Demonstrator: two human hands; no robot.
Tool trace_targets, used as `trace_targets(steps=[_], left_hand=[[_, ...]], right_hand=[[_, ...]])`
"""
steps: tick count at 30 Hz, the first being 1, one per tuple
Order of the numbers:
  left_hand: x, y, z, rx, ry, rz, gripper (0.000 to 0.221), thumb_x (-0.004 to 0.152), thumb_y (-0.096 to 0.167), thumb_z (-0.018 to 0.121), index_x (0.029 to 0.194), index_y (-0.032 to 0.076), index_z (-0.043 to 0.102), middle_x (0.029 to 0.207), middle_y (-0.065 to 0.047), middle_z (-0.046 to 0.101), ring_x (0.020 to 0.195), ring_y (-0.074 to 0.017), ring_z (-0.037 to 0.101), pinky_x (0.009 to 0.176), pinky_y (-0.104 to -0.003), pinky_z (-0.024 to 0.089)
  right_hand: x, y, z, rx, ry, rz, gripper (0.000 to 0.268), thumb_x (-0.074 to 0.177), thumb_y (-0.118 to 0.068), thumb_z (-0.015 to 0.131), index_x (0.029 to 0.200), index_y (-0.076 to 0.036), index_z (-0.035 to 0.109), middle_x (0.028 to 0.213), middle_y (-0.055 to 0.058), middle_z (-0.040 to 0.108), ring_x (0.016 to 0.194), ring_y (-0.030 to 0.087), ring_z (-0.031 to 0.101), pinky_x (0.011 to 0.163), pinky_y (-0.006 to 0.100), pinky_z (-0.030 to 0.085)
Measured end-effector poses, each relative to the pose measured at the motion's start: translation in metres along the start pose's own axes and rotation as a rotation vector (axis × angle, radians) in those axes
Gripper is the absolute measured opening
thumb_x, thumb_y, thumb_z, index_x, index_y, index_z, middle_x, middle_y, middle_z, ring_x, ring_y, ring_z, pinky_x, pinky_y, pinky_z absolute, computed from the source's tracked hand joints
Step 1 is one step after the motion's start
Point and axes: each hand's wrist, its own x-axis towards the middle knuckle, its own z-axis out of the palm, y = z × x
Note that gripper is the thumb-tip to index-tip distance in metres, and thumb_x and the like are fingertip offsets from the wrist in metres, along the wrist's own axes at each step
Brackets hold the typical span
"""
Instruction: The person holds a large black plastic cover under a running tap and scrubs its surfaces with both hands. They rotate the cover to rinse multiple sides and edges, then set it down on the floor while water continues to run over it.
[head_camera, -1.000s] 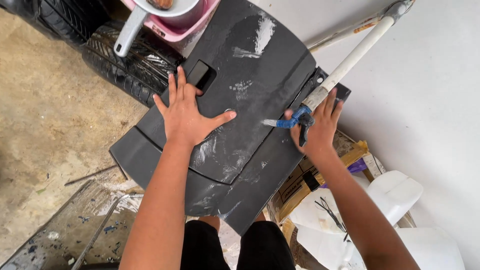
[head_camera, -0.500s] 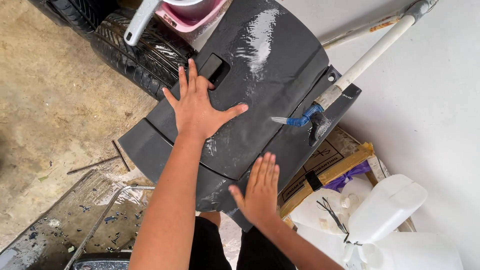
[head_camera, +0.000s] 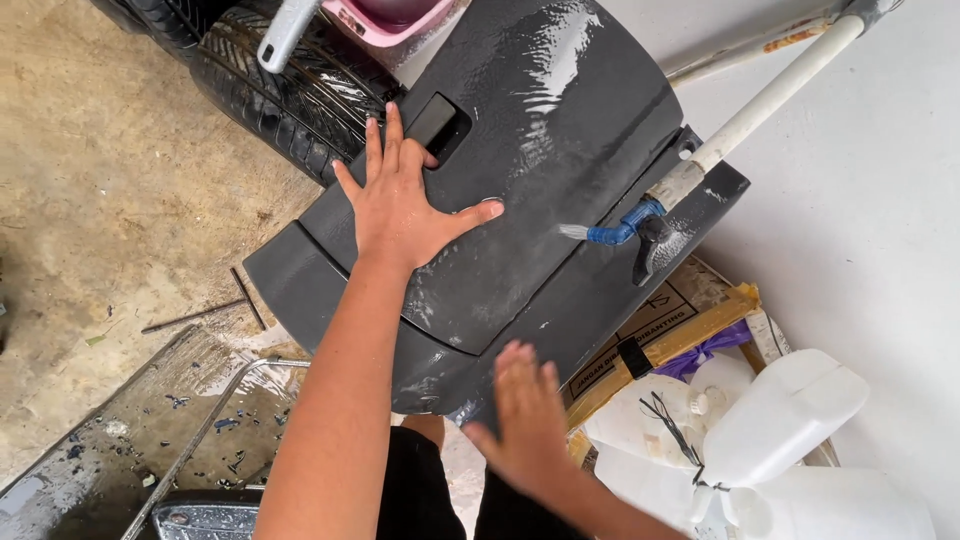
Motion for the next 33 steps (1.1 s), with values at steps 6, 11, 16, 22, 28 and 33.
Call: trace_targets(steps=[6,11,16,22,28,33], left_hand=[[0.001,0.0,0.002,0.018,-0.002,0.002,0.084,0.068,0.09,0.066,0.107,0.017,0.054,0.172,-0.008,0.001,0.159,-0.0336,0.0,0.116,-0.079,0.001],[0.004,0.002,0.003,0.046,-0.021,-0.026,0.086,0.067,0.093,0.063,0.109,0.019,0.055,0.172,-0.007,-0.001,0.159,-0.0326,-0.001,0.115,-0.079,0.002],[0.004,0.002,0.003,0.05,-0.041,-0.032,0.085,0.067,0.093,0.062,0.108,0.019,0.054,0.172,-0.005,-0.002,0.159,-0.0306,-0.003,0.116,-0.078,0.0],[0.002,0.004,-0.002,0.052,-0.042,-0.043,0.086,0.066,0.093,0.064,0.11,0.019,0.055,0.173,-0.007,-0.002,0.159,-0.0315,-0.003,0.116,-0.078,0.0],[0.005,0.003,0.002,0.015,-0.014,-0.021,0.082,0.068,0.089,0.07,0.106,0.018,0.054,0.172,-0.008,-0.001,0.159,-0.0344,-0.002,0.115,-0.079,-0.001],[0.005,-0.001,0.003,0.039,-0.014,-0.013,0.084,0.068,0.091,0.066,0.107,0.018,0.054,0.172,-0.009,0.0,0.159,-0.0348,-0.001,0.115,-0.08,0.001]], right_hand=[[0.11,0.128,-0.017,0.331,0.07,0.395,0.104,0.101,-0.075,0.014,0.159,0.011,0.019,0.155,0.032,0.039,0.148,0.049,0.033,0.122,0.068,0.002],[0.104,0.084,-0.017,0.35,-0.068,0.419,0.128,0.083,-0.09,0.004,0.158,0.013,0.01,0.168,0.032,-0.001,0.156,0.046,0.002,0.125,0.061,0.01],[0.06,0.022,-0.017,-0.019,0.029,0.247,0.124,0.09,-0.092,-0.006,0.16,0.01,-0.002,0.169,0.029,-0.006,0.159,0.04,-0.007,0.128,0.051,0.001],[0.002,-0.025,-0.017,0.094,0.048,0.093,0.121,0.087,-0.09,0.009,0.162,0.005,0.005,0.172,0.024,0.003,0.161,0.037,0.002,0.13,0.048,0.006],[-0.005,0.054,-0.045,0.798,0.177,-0.072,0.061,0.096,-0.033,0.074,0.15,-0.019,0.049,0.16,0.016,0.046,0.145,0.036,0.05,0.118,0.054,0.039],[0.01,0.087,-0.075,1.092,0.693,-0.19,0.034,0.112,-0.029,0.047,0.132,-0.006,0.063,0.136,0.021,0.064,0.12,0.043,0.072,0.098,0.05,0.065]])
